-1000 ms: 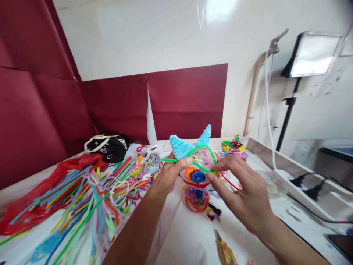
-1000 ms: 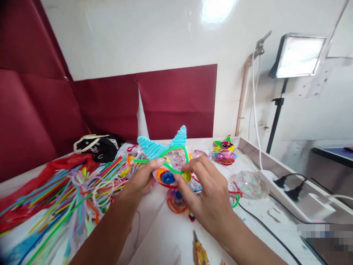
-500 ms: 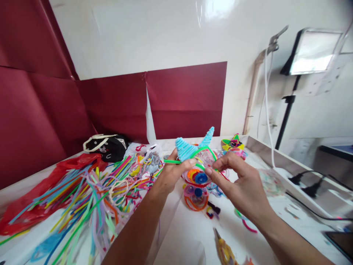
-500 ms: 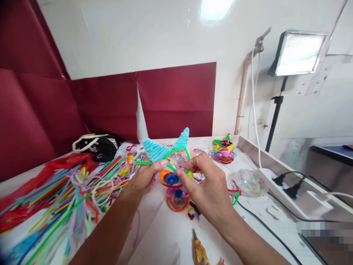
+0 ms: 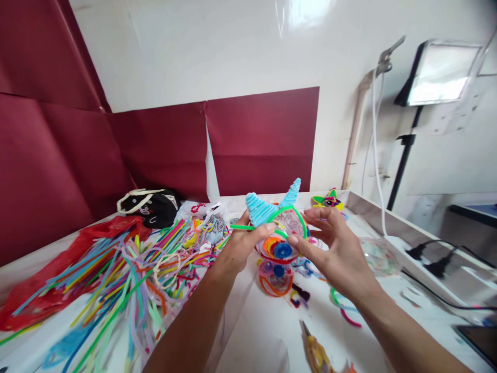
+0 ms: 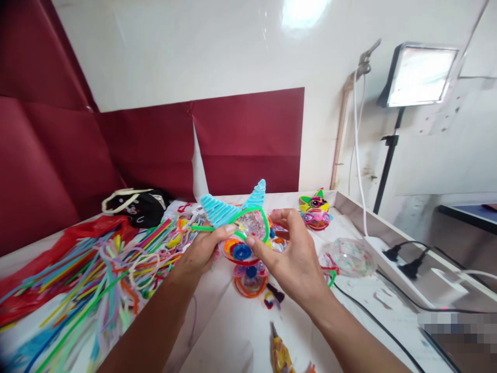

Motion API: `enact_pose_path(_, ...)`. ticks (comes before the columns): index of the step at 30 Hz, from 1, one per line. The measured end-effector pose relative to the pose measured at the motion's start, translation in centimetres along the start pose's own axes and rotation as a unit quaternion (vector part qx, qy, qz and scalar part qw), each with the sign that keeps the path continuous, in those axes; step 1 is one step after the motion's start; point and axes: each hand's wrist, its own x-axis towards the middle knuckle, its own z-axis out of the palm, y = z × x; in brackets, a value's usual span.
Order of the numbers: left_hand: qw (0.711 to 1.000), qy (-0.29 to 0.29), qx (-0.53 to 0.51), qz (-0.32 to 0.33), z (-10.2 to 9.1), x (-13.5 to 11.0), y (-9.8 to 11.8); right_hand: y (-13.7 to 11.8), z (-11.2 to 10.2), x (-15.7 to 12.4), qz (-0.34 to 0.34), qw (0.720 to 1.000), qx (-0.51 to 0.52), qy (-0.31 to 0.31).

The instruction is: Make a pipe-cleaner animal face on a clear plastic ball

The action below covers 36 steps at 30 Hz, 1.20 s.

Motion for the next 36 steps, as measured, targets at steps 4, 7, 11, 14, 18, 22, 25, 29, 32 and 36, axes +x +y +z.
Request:
enact_pose_path(4, 1.000, -0.010, -0.007, -0.002, 0.0, 0.1, -0.1, 0.0, -0.1, 0.2, 0.053, 0.995, 0.066, -0.056)
enact_pose_path(7, 1.000, -0.015, -0.011, 0.016, 0.1, 0.2, 0.1, 0.2, -0.2, 0.4, 0.047, 0.994, 0.065, -0.068)
enact_pose_path(11, 1.000, -0.028, -0.011, 0.002, 0.2, 0.2, 0.2, 0.6, -0.3, 0.5, 0.025, 0.998, 0.032, -0.053)
enact_pose_path(14, 0.999, -0.038, -0.011, -0.006, 0.0, 0.2, 0.2, 0.6, -0.3, 0.5, 0.022, 0.998, 0.025, -0.053)
enact_pose_path(18, 0.999, -0.040, -0.017, -0.009, -0.4, 0.2, 0.0, 0.5, -0.4, 0.4, 0.016, 0.998, 0.023, -0.051)
enact_pose_path(22, 0.999, -0.025, -0.008, -0.018, -0.6, 0.1, 0.1, 0.5, -0.4, 0.4, 0.014, 0.998, 0.028, -0.048)
enact_pose_path(25, 0.999, -0.029, -0.007, -0.021, -0.6, 0.1, 0.5, 0.5, -0.3, 0.4, 0.015, 0.998, 0.028, -0.049)
enact_pose_path(29, 0.999, -0.047, -0.005, -0.013, -0.5, 0.1, 0.9, 0.5, -0.3, 0.4, 0.015, 0.998, 0.035, -0.051)
enact_pose_path(32, 0.999, -0.044, -0.002, -0.018, -0.6, 0.1, 0.9, 0.5, -0.4, 0.5, 0.011, 0.998, 0.033, -0.051)
enact_pose_path(36, 0.999, -0.046, -0.008, -0.024, -0.8, 0.1, 0.7, 0.5, -0.4, 0.4, 0.003, 0.999, 0.023, -0.046)
